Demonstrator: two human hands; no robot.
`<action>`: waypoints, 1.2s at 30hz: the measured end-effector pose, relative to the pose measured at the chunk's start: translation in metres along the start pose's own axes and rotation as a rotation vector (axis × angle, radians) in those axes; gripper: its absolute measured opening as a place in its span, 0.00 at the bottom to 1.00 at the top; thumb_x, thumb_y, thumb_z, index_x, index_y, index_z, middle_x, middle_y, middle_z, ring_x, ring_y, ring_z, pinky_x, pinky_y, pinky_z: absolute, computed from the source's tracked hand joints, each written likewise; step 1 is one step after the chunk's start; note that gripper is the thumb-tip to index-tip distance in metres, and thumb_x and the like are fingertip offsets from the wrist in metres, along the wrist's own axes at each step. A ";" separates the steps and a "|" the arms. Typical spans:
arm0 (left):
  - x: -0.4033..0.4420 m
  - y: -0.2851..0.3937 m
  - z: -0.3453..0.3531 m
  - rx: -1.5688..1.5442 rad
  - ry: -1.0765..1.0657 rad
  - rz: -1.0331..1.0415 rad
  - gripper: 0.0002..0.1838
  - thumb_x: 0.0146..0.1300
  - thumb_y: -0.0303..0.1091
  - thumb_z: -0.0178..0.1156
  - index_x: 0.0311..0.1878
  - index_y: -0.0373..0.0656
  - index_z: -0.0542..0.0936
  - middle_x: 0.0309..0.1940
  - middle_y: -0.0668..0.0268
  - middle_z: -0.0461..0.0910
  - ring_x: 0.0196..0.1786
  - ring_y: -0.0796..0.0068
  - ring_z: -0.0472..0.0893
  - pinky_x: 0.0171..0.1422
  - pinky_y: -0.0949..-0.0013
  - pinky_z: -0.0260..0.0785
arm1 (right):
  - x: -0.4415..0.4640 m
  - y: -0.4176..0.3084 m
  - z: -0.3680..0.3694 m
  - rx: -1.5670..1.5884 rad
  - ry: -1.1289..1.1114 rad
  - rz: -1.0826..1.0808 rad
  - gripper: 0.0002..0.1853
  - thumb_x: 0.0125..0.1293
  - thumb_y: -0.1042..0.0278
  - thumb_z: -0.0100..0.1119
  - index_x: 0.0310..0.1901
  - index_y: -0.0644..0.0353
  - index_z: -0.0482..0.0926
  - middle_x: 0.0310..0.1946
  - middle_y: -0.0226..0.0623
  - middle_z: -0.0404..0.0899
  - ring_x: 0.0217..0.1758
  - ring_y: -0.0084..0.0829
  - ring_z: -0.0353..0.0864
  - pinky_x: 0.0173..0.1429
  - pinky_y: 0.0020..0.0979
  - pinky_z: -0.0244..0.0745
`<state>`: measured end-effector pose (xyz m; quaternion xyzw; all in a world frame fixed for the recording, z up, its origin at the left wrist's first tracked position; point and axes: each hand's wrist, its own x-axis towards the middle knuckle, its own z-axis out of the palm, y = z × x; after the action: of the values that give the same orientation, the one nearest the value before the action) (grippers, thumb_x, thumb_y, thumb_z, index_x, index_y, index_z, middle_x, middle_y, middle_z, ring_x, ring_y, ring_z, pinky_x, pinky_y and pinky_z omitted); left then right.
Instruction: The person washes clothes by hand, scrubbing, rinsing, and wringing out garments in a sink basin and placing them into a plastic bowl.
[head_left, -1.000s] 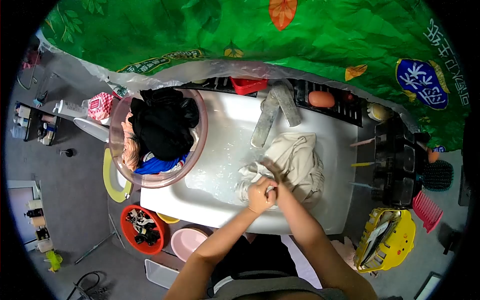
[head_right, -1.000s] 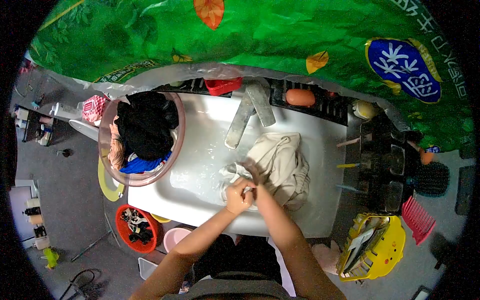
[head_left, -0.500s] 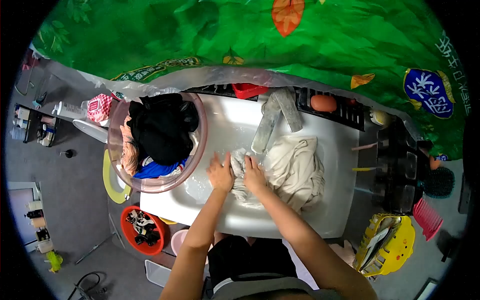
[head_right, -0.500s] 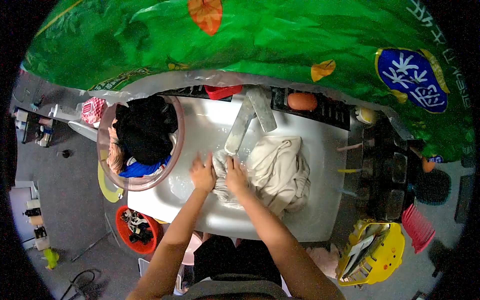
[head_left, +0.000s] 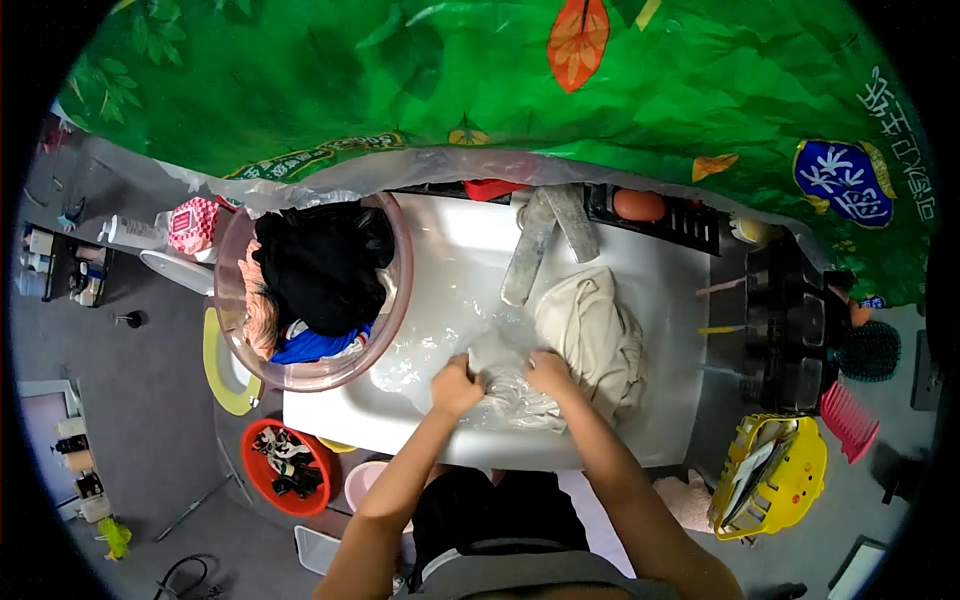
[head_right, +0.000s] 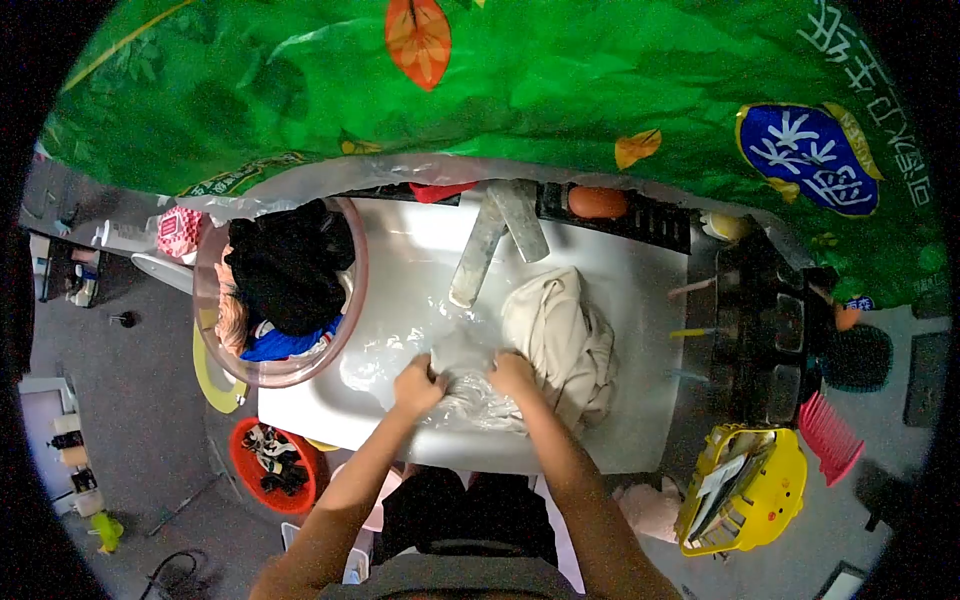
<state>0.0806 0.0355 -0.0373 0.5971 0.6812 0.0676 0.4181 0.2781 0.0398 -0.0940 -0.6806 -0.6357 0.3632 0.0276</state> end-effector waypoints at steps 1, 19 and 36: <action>-0.013 0.003 -0.007 -0.064 -0.062 -0.037 0.18 0.46 0.41 0.59 0.39 0.40 0.76 0.31 0.55 0.78 0.38 0.56 0.77 0.43 0.59 0.69 | -0.002 -0.001 -0.002 0.029 -0.061 0.009 0.15 0.48 0.66 0.52 0.35 0.69 0.75 0.36 0.56 0.76 0.43 0.51 0.75 0.47 0.42 0.69; 0.087 -0.042 0.037 0.432 0.285 -0.074 0.29 0.57 0.45 0.52 0.63 0.52 0.59 0.59 0.50 0.62 0.60 0.50 0.63 0.62 0.46 0.53 | 0.043 -0.030 0.046 -0.076 0.429 0.023 0.21 0.49 0.58 0.61 0.40 0.64 0.72 0.37 0.48 0.73 0.45 0.49 0.70 0.48 0.43 0.66; -0.016 0.041 -0.070 -0.593 0.355 0.459 0.14 0.47 0.19 0.58 0.40 0.38 0.74 0.34 0.62 0.73 0.37 0.70 0.75 0.41 0.72 0.67 | -0.058 -0.071 -0.078 0.832 0.720 -0.232 0.12 0.57 0.78 0.48 0.43 0.67 0.75 0.36 0.32 0.74 0.31 0.20 0.70 0.35 0.20 0.66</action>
<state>0.0650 0.0616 0.0390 0.5663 0.5429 0.4544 0.4219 0.2632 0.0352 0.0254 -0.6190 -0.4600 0.3226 0.5488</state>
